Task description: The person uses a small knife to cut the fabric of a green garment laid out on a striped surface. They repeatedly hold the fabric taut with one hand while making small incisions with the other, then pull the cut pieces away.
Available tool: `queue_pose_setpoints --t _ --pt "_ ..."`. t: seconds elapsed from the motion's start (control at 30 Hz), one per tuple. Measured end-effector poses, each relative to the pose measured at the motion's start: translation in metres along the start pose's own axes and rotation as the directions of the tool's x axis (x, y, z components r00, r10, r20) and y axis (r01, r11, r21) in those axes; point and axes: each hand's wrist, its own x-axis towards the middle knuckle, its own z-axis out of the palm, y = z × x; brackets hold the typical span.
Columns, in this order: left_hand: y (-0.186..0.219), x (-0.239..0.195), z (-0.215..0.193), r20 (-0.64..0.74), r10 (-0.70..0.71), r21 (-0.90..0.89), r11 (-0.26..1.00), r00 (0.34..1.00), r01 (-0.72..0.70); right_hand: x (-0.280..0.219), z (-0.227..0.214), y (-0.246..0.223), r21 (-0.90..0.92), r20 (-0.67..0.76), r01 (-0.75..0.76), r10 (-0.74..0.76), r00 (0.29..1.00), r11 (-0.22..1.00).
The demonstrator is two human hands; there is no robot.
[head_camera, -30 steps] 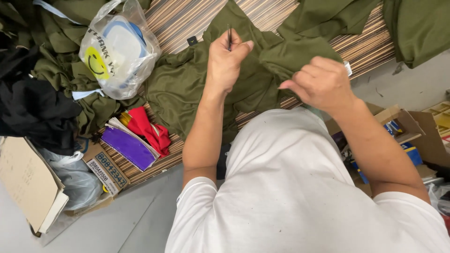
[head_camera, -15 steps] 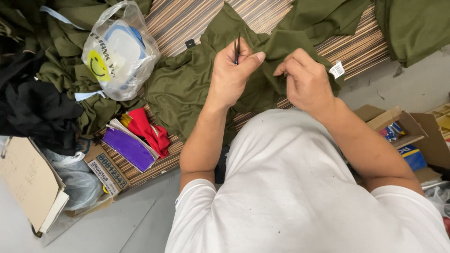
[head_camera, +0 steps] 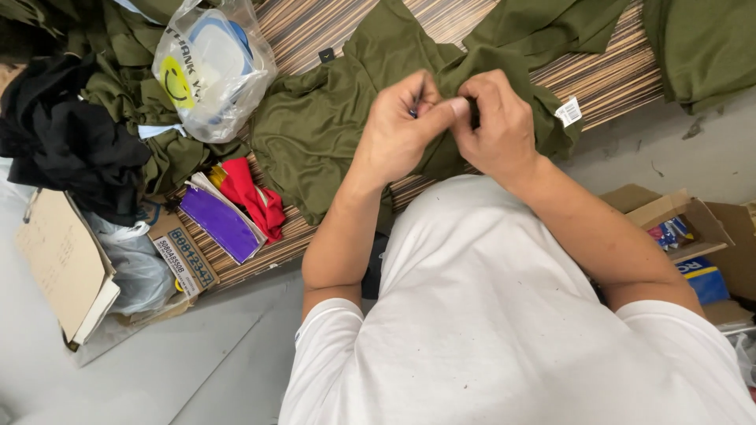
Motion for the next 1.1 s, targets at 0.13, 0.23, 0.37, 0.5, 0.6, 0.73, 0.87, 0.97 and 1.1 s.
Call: queue_pose_setpoints --t 0.13,0.23,0.37,0.5,0.6,0.73,0.87,0.97,1.1 --pt "-0.018 0.016 0.007 -0.289 0.124 0.250 0.967 0.949 -0.050 -0.010 -0.014 0.019 0.050 0.132 0.000 -0.007 0.991 0.999" --pt "-0.041 0.031 0.003 -0.443 0.163 0.246 0.968 0.882 -0.056 -0.018 -0.025 0.034 -0.099 0.245 0.086 -0.059 0.968 0.991" --pt "-0.040 0.035 -0.001 -0.547 0.246 0.277 0.955 0.800 -0.105 -0.009 -0.055 0.041 -0.305 0.373 0.147 -0.024 0.927 0.941" --pt "-0.035 0.052 0.004 -0.605 0.324 0.351 0.928 0.727 -0.122 0.007 -0.054 0.052 -0.316 0.382 0.184 -0.053 0.923 0.931" --pt "-0.045 0.070 0.009 -0.594 0.453 0.456 0.870 0.665 -0.186 0.016 -0.045 0.063 -0.243 0.479 0.109 0.022 0.878 0.964" --pt "-0.062 0.092 0.008 -0.555 0.113 -0.376 0.850 0.824 -0.369 0.026 -0.032 0.085 -0.149 0.505 0.083 0.004 0.863 0.985" --pt "-0.080 0.110 -0.026 -0.537 0.070 -0.487 0.788 0.841 -0.377 0.037 -0.028 0.095 -0.114 0.584 0.182 -0.083 0.808 0.977" --pt "-0.101 0.120 -0.050 -0.589 -0.038 -0.602 0.687 0.808 -0.406 0.052 -0.022 0.111 0.051 0.849 -0.014 -0.036 0.527 0.999" --pt "-0.104 0.120 -0.062 -0.675 -0.104 -0.576 0.692 0.730 -0.435 0.105 0.000 0.150 0.239 0.884 -0.195 -0.129 0.450 0.951"
